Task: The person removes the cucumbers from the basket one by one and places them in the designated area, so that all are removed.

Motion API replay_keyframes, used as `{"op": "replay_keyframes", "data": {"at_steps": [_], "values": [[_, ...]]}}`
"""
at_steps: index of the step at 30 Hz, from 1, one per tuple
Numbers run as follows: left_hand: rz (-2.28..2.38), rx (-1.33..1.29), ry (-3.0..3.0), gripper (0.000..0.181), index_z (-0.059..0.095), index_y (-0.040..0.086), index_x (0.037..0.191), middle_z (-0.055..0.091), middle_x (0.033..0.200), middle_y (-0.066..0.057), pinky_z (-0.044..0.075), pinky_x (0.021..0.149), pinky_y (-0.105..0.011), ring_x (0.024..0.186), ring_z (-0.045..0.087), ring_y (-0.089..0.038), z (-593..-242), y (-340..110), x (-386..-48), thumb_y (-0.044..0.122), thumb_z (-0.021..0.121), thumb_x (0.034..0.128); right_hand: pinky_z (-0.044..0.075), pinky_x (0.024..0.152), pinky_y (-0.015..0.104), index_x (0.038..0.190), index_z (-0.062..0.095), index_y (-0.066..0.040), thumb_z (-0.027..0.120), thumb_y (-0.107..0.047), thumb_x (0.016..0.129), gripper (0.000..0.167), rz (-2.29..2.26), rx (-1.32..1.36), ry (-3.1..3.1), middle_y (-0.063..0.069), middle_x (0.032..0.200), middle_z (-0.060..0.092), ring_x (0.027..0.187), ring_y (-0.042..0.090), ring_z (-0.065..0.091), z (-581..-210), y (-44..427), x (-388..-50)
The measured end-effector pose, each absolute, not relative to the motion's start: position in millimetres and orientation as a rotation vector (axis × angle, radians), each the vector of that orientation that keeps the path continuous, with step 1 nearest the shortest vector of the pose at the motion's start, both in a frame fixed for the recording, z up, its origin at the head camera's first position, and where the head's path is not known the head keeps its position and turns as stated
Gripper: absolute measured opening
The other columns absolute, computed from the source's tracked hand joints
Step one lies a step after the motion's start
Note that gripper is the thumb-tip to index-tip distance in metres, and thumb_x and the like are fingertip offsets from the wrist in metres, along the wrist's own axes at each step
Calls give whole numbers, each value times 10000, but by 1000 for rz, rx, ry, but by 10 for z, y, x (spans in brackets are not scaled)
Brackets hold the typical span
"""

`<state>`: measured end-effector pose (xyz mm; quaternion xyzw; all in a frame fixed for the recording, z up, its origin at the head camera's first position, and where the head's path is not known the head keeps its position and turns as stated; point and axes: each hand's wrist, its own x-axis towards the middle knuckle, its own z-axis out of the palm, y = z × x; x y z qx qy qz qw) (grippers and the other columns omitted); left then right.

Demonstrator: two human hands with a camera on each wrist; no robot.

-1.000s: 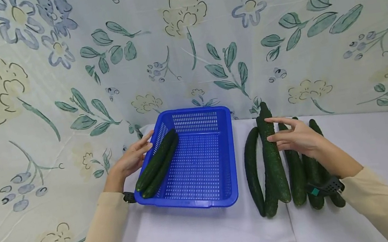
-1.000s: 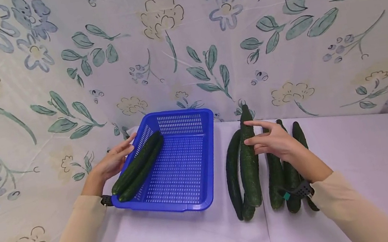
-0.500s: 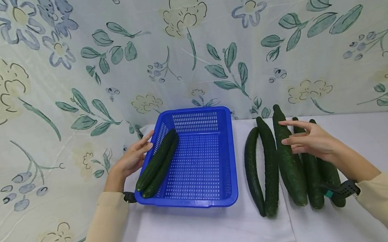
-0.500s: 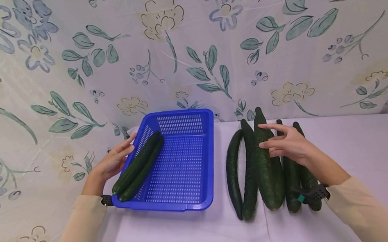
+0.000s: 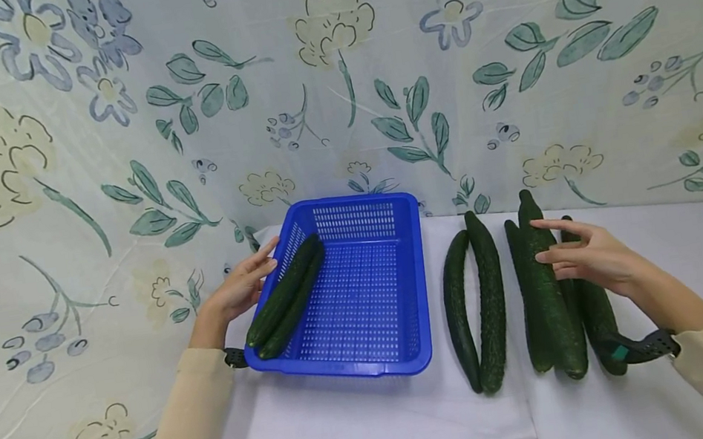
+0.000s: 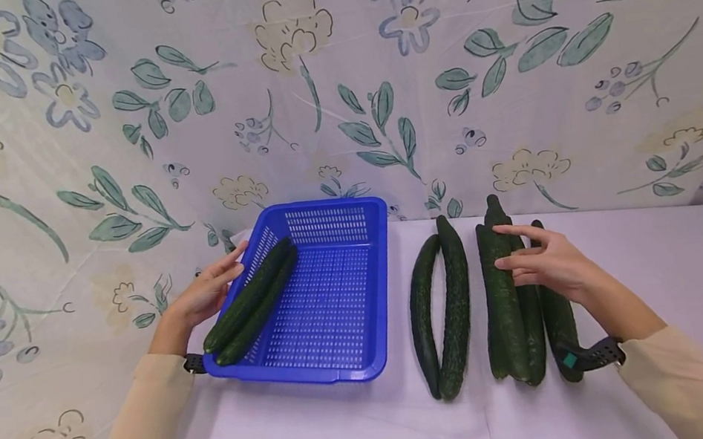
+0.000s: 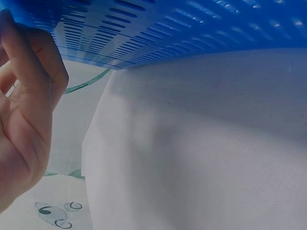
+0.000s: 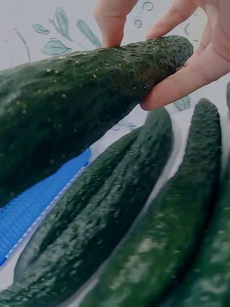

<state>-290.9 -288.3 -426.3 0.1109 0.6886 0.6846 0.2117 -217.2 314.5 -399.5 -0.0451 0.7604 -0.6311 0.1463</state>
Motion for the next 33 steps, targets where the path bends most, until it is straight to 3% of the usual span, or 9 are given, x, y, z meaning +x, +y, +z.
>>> {"op": "replay_keyframes", "data": {"at_steps": [3, 8, 16, 19, 21, 23, 33], "values": [[1903, 325, 1907, 563, 202, 272, 1609, 518, 1405, -111, 581, 781, -322, 914, 706, -170, -4272, -2893, -2905, 205, 417, 1093, 560, 795, 296, 1547, 363, -263, 642, -90, 981, 653, -1829, -136, 2190, 368, 1556, 115, 1005, 29, 628, -4031, 3220, -2163], [1900, 340, 1905, 564, 199, 269, 1610, 542, 1367, -93, 583, 773, -316, 894, 706, -165, -4268, -2894, -2895, 213, 418, 1094, 566, 797, 301, 1511, 416, -305, 630, -74, 986, 612, -1816, -151, 2228, 349, 1492, 242, 1007, 38, 633, -4088, 3352, -2134], [1903, 332, 1915, 568, 199, 263, 1610, 517, 1374, -111, 578, 809, -346, 936, 701, -180, -4264, -2881, -2899, 211, 424, 1092, 559, 795, 259, 1551, 373, -271, 602, -48, 993, 643, -1840, -183, 2190, 412, 1543, 10, 1016, -28, 607, -4144, 3563, -2119], [1910, 329, 1904, 567, 193, 258, 1612, 506, 1371, -122, 578, 809, -339, 933, 700, -171, -4269, -2879, -2906, 204, 417, 1094, 566, 769, 276, 1530, 409, -269, 599, -14, 987, 629, -1843, -193, 2212, 277, 1486, 373, 1000, 2, 623, -4180, 3655, -2125], [1923, 323, 1887, 562, 199, 260, 1611, 503, 1377, -124, 579, 804, -328, 937, 697, -163, -4270, -2877, -2907, 195, 412, 1095, 573, 749, 294, 1506, 443, -270, 599, 18, 977, 622, -1868, -194, 2200, 81, 1336, 553, 984, 41, 639, -4202, 3719, -2132], [1932, 321, 1875, 557, 204, 263, 1609, 503, 1381, -124, 579, 794, -311, 936, 695, -155, -4268, -2875, -2906, 190, 406, 1096, 578, 744, 306, 1492, 464, -265, 597, 38, 971, 617, -1877, -202, 2199, -130, 1184, 562, 984, 68, 651, -4220, 3786, -2134], [1947, 312, 1871, 549, 211, 268, 1608, 532, 1339, -105, 581, 776, -301, 920, 697, -146, -4263, -2867, -2892, 177, 395, 1098, 576, 766, 293, 1542, 391, -243, 591, 14, 983, 646, -1761, -209, 2296, -237, 1150, 564, 1011, 11, 634, -4267, 4030, -2105]]}}
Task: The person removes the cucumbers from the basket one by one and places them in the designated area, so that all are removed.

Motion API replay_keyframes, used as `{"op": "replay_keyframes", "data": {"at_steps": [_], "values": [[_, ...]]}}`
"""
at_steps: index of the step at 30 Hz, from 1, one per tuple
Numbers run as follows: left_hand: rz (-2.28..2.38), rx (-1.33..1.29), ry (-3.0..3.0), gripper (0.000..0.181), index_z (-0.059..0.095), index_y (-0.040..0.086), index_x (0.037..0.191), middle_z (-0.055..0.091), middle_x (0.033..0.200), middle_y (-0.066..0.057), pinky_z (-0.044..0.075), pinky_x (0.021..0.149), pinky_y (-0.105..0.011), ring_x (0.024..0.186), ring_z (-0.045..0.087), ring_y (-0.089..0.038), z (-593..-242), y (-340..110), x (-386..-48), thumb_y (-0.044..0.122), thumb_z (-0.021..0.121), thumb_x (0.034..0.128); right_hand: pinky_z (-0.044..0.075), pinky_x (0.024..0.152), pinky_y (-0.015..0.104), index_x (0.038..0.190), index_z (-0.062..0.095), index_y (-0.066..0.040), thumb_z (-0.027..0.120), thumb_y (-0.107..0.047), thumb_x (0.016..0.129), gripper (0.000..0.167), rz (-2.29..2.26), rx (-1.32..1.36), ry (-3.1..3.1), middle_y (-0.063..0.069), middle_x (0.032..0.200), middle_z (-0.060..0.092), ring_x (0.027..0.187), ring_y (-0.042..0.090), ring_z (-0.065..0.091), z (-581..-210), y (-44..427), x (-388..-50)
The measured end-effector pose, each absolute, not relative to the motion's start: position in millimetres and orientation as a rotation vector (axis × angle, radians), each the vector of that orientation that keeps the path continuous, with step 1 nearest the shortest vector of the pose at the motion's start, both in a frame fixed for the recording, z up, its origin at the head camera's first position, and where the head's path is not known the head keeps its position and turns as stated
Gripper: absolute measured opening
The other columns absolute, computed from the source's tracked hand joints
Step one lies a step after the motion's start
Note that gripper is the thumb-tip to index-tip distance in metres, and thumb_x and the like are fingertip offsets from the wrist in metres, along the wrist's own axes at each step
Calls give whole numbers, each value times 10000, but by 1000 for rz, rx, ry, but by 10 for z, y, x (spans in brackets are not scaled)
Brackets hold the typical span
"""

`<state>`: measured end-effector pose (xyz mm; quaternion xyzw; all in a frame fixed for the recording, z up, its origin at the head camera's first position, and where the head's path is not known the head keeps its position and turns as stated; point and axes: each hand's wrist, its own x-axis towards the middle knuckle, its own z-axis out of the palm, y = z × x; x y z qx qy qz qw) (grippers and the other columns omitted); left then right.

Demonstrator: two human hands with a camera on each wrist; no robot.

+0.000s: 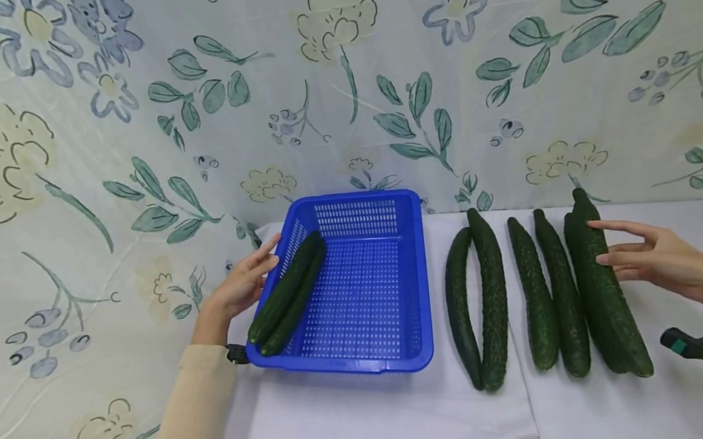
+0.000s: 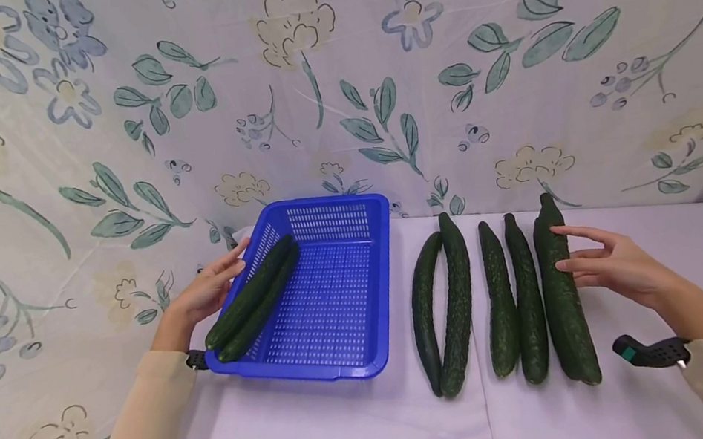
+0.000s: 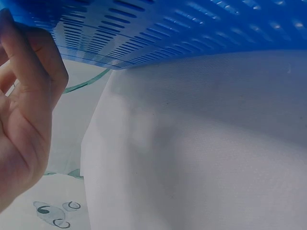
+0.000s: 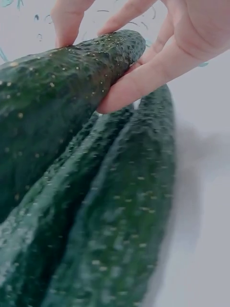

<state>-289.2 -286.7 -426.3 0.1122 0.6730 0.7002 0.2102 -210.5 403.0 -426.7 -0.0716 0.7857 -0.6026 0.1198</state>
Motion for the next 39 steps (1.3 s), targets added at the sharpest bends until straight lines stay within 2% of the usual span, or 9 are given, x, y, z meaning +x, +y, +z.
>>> {"op": "replay_keyframes", "data": {"at_steps": [8, 10, 17, 22, 28, 30, 32, 34, 39], "values": [[1945, 302, 1881, 552, 215, 273, 1606, 532, 1328, -102, 580, 791, -310, 940, 693, -148, -4278, -2872, -2907, 190, 407, 1096, 570, 752, 276, 1519, 393, -319, 580, -22, 1001, 626, -1675, -181, 2357, -158, 1112, 633, 983, 3, 639, -4317, 4167, -2086], [1941, 305, 1885, 554, 213, 269, 1607, 532, 1324, -104, 579, 797, -311, 946, 690, -150, -4282, -2876, -2910, 192, 409, 1095, 570, 755, 276, 1535, 366, -323, 584, -49, 1007, 634, -1637, -171, 2382, -108, 1198, 605, 978, -22, 627, -4334, 4197, -2087], [1935, 308, 1900, 554, 232, 275, 1603, 535, 1306, -110, 580, 774, -294, 909, 692, -146, -4286, -2880, -2912, 208, 429, 1090, 565, 756, 265, 1558, 342, -295, 591, -67, 1007, 646, -1583, -175, 2429, -284, 1183, 468, 975, -41, 615, -4432, 4303, -2086], [1919, 317, 1918, 556, 230, 283, 1603, 520, 1338, -127, 579, 787, -320, 919, 701, -165, -4295, -2881, -2915, 215, 431, 1090, 553, 769, 243, 1577, 307, -302, 579, -91, 1019, 655, -1548, -167, 2449, -123, 1362, 403, 987, -69, 594, -4490, 4369, -2083], [1917, 301, 1924, 547, 257, 300, 1595, 522, 1359, -129, 576, 797, -335, 929, 706, -180, -4294, -2879, -2914, 225, 443, 1087, 552, 760, 237, 1582, 297, -306, 578, -73, 1017, 673, -1569, -158, 2433, -240, 1280, 416, 980, -78, 589, -4527, 4440, -2082], [1918, 309, 1920, 549, 244, 290, 1599, 520, 1361, -125, 577, 794, -325, 928, 703, -171, -4291, -2881, -2912, 218, 434, 1089, 553, 760, 240, 1582, 286, -324, 587, -89, 1015, 684, -1551, -138, 2444, -150, 1366, 414, 971, -85, 584, -4540, 4449, -2084], [1923, 317, 1912, 549, 233, 279, 1603, 519, 1360, -121, 577, 789, -315, 923, 701, -161, -4289, -2885, -2910, 210, 423, 1092, 552, 762, 240, 1586, 264, -337, 596, -112, 1015, 698, -1518, -113, 2461, 38, 1488, 355, 960, -94, 576, -4552, 4453, -2089], [1929, 318, 1904, 547, 231, 275, 1603, 522, 1354, -118, 578, 781, -306, 916, 701, -155, -4288, -2886, -2909, 204, 417, 1094, 551, 766, 240, 1585, 244, -365, 605, -134, 1013, 714, -1497, -92, 2460, 246, 1571, 194, 949, -110, 561, -4559, 4460, -2096], [1930, 308, 1902, 546, 240, 280, 1601, 534, 1343, -117, 579, 772, -302, 908, 705, -157, -4287, -2879, -2905, 205, 423, 1092, 561, 778, 280, 1575, 221, -413, 616, -162, 1010, 734, -1471, -64, 2439, 451, 1519, 80, 933, -124, 537, -4574, 4496, -2111]]}}
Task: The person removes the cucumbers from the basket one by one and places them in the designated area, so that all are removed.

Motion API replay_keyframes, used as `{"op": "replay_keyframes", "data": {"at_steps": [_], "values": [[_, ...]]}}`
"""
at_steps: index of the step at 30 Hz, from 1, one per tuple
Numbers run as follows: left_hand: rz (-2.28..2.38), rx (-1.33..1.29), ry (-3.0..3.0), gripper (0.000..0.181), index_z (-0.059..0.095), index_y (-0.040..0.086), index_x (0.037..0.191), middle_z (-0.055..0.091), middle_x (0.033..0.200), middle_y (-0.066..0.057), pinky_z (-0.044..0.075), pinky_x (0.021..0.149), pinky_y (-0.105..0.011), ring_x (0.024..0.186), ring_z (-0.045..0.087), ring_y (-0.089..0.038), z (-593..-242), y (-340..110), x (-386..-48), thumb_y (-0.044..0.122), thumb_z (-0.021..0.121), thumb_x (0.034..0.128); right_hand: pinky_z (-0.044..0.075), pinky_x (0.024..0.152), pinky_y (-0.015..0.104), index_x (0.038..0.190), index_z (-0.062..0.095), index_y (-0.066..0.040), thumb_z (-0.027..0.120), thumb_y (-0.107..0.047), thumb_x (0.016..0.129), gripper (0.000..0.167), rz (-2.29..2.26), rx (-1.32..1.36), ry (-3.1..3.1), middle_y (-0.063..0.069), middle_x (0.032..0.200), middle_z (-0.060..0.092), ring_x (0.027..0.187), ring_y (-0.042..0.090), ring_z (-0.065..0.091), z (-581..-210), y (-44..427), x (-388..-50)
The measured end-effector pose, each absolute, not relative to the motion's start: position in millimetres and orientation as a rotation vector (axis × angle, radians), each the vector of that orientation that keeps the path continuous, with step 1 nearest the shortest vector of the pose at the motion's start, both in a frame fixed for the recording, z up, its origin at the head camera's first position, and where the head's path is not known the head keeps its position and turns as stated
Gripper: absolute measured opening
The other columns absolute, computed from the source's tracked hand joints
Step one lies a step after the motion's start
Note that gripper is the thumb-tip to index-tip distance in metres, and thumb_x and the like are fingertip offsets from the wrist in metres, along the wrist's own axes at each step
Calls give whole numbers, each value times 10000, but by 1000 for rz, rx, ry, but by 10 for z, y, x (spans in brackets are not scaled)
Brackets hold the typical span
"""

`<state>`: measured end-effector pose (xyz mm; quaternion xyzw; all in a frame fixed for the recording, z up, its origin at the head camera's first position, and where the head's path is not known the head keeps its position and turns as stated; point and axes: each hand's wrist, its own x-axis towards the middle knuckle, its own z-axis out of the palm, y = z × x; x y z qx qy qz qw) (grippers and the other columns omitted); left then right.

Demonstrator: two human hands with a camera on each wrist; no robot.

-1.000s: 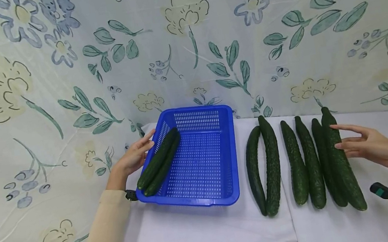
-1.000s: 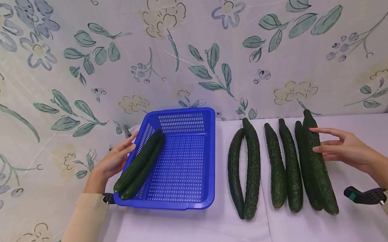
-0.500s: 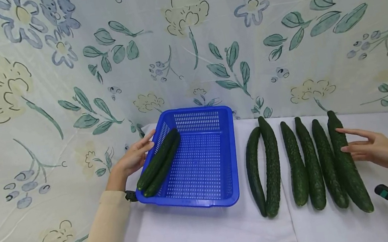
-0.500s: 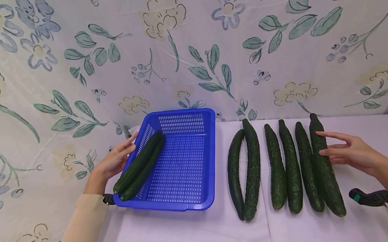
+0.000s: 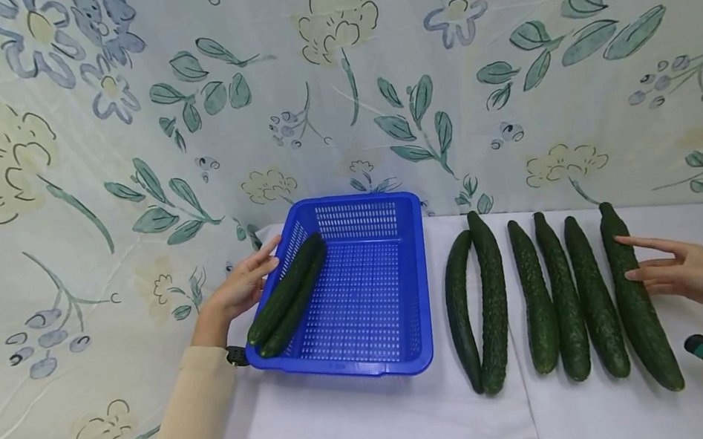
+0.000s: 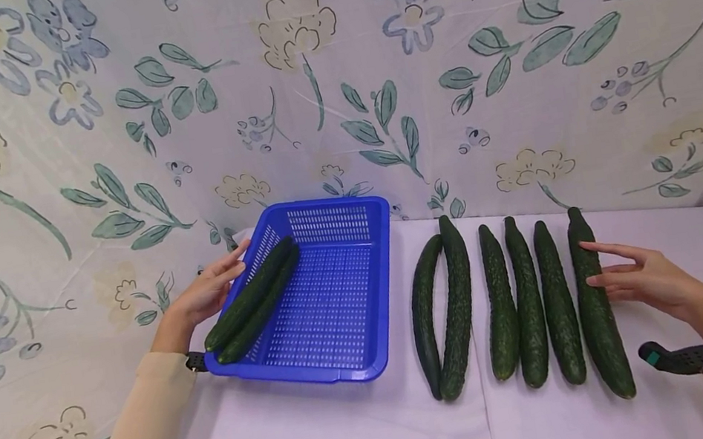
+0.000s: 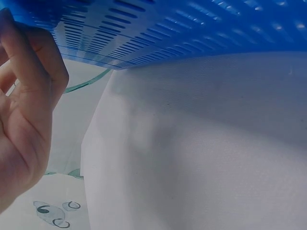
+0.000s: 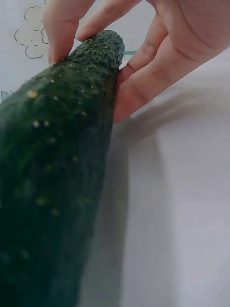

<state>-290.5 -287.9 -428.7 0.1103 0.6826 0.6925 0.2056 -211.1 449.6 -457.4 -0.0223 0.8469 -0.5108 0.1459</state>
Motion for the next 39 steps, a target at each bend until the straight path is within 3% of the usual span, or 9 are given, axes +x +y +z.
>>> {"op": "replay_keyframes", "data": {"at_steps": [7, 18, 26, 33, 36, 39], "values": [[1931, 293, 1894, 543, 252, 286, 1598, 541, 1337, -118, 579, 752, -297, 902, 709, -162, -4296, -2881, -2893, 193, 423, 1092, 571, 792, 338, 1585, 217, -381, 621, -195, 1010, 726, -1423, -68, 2448, 483, 1490, 104, 941, -100, 536, -4619, 4511, -2100], [1936, 331, 1877, 553, 218, 267, 1606, 552, 1305, -106, 578, 763, -297, 923, 705, -161, -4304, -2888, -2891, 192, 414, 1094, 578, 789, 347, 1568, 229, -423, 623, -214, 1010, 715, -1397, -68, 2471, 522, 1435, 182, 932, -31, 607, -4628, 4488, -2091], [1951, 313, 1875, 551, 234, 279, 1602, 528, 1306, -127, 576, 764, -297, 926, 706, -166, -4307, -2884, -2889, 201, 424, 1091, 577, 758, 334, 1607, 155, -320, 643, -220, 996, 788, -1313, -102, 2546, 488, 1354, 338, 918, 44, 635, -4605, 4465, -2093], [1954, 307, 1865, 549, 232, 283, 1603, 526, 1303, -128, 577, 749, -280, 904, 705, -156, -4309, -2879, -2892, 198, 415, 1093, 583, 745, 376, 1590, 244, -111, 693, -267, 963, 787, -1165, -139, 2647, 427, 1308, 410, 988, 219, 624, -4594, 4414, -2109], [1958, 315, 1848, 548, 213, 274, 1607, 519, 1313, -122, 577, 752, -275, 896, 699, -144, -4301, -2876, -2897, 188, 396, 1097, 580, 737, 362, 1584, 256, -95, 694, -274, 962, 781, -1151, -144, 2653, 421, 1301, 418, 973, 188, 617, -4591, 4407, -2111], [1964, 319, 1836, 547, 197, 268, 1610, 509, 1350, -118, 577, 763, -276, 912, 694, -135, -4289, -2874, -2902, 180, 376, 1101, 581, 731, 355, 1584, 252, -90, 683, -277, 969, 774, -1144, -156, 2659, 436, 1300, 412, 985, 251, 633, -4581, 4404, -2114]]}}
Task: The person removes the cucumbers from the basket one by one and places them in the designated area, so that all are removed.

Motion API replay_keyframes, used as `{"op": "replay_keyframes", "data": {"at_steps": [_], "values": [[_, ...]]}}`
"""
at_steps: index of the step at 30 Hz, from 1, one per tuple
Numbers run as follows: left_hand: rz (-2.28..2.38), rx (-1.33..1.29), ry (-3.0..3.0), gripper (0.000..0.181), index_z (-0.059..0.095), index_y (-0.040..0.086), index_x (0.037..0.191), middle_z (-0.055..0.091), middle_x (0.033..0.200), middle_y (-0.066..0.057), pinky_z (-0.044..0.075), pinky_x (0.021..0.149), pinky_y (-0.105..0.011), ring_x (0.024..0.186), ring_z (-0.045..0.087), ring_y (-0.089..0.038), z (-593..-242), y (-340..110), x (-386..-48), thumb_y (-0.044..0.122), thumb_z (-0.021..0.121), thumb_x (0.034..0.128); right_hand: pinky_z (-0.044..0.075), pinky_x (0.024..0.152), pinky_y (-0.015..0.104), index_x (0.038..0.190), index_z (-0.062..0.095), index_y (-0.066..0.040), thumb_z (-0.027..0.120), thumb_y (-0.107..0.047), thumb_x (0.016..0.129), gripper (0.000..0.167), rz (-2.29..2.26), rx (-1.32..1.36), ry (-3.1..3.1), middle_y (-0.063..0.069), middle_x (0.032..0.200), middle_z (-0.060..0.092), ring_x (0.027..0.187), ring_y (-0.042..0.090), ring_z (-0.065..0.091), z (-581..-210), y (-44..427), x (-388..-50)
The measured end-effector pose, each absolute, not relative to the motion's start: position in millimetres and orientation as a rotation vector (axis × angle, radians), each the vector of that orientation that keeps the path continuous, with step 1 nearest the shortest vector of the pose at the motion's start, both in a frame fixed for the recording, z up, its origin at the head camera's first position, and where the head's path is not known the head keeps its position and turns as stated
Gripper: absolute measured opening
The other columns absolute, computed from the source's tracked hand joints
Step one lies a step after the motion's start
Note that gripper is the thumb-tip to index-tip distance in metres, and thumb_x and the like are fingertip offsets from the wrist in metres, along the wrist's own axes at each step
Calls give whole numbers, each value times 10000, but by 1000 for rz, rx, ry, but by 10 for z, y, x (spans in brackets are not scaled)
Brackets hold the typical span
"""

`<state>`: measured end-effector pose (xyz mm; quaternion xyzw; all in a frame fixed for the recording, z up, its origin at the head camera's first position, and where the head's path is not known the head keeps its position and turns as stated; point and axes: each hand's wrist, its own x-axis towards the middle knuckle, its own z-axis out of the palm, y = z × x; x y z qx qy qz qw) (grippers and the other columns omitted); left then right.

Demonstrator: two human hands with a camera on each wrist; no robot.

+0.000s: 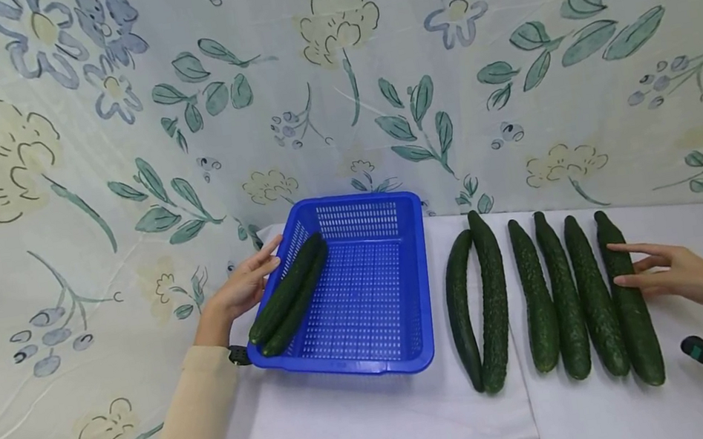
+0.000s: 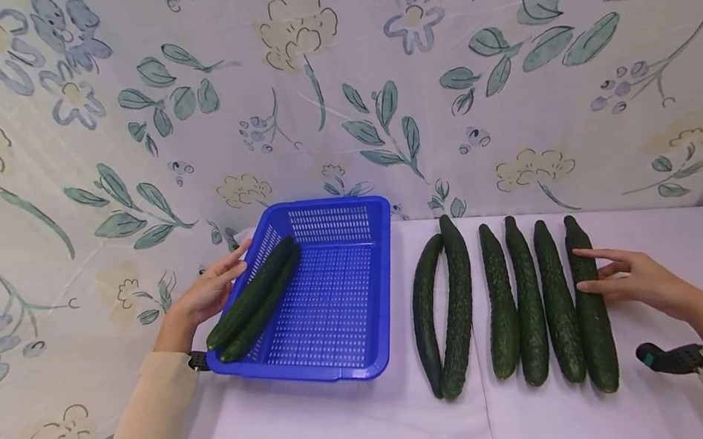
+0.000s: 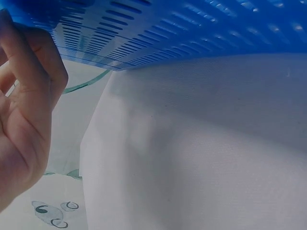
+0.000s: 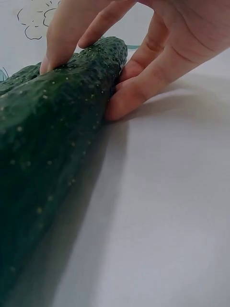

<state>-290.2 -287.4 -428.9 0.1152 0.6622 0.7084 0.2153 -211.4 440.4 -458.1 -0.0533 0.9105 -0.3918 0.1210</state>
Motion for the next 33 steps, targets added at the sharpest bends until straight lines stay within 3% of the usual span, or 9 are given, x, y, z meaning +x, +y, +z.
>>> {"op": "replay_keyframes", "data": {"at_steps": [4, 9, 14, 20, 25, 33], "values": [[1971, 315, 1826, 546, 189, 266, 1612, 493, 1393, -120, 576, 776, -278, 937, 691, -133, -4278, -2868, -2909, 179, 368, 1104, 578, 714, 348, 1578, 263, -79, 670, -277, 976, 753, -1136, -166, 2674, 417, 1270, 427, 964, 299, 652, -4569, 4406, -2119], [1962, 306, 1845, 549, 204, 277, 1609, 491, 1390, -124, 573, 791, -287, 956, 688, -140, -4284, -2870, -2909, 195, 391, 1099, 568, 698, 328, 1569, 294, -90, 677, -303, 968, 744, -1118, -140, 2689, 325, 1220, 462, 907, 208, 639, -4571, 4402, -2120], [1955, 319, 1857, 554, 204, 271, 1609, 488, 1386, -133, 571, 800, -288, 972, 687, -147, -4296, -2869, -2912, 198, 400, 1096, 571, 698, 325, 1573, 281, -93, 662, -300, 979, 736, -1135, -136, 2686, 366, 1251, 430, 918, 246, 650, -4569, 4405, -2094], [1956, 322, 1855, 555, 187, 261, 1612, 467, 1407, -137, 567, 814, -286, 997, 678, -140, -4288, -2867, -2905, 190, 387, 1099, 586, 695, 342, 1569, 229, -24, 664, -302, 980, 783, -1189, -91, 2676, 402, 1269, 395, 870, 231, 676, -4567, 4391, -2094], [1949, 321, 1861, 555, 178, 258, 1614, 468, 1403, -140, 566, 822, -295, 1000, 677, -146, -4291, -2874, -2910, 186, 378, 1101, 587, 682, 343, 1541, 258, 10, 677, -295, 973, 769, -1207, -71, 2718, 381, 1232, 453, 807, 185, 676, -4541, 4382, -2092], [1945, 319, 1866, 557, 194, 269, 1611, 464, 1423, -144, 567, 815, -294, 1003, 678, -152, -4298, -2885, -2918, 200, 397, 1097, 596, 668, 351, 1472, 329, 49, 703, -235, 956, 698, -1250, -104, 2768, 331, 1162, 510, 769, 235, 703, -4420, 4338, -2067]]}}
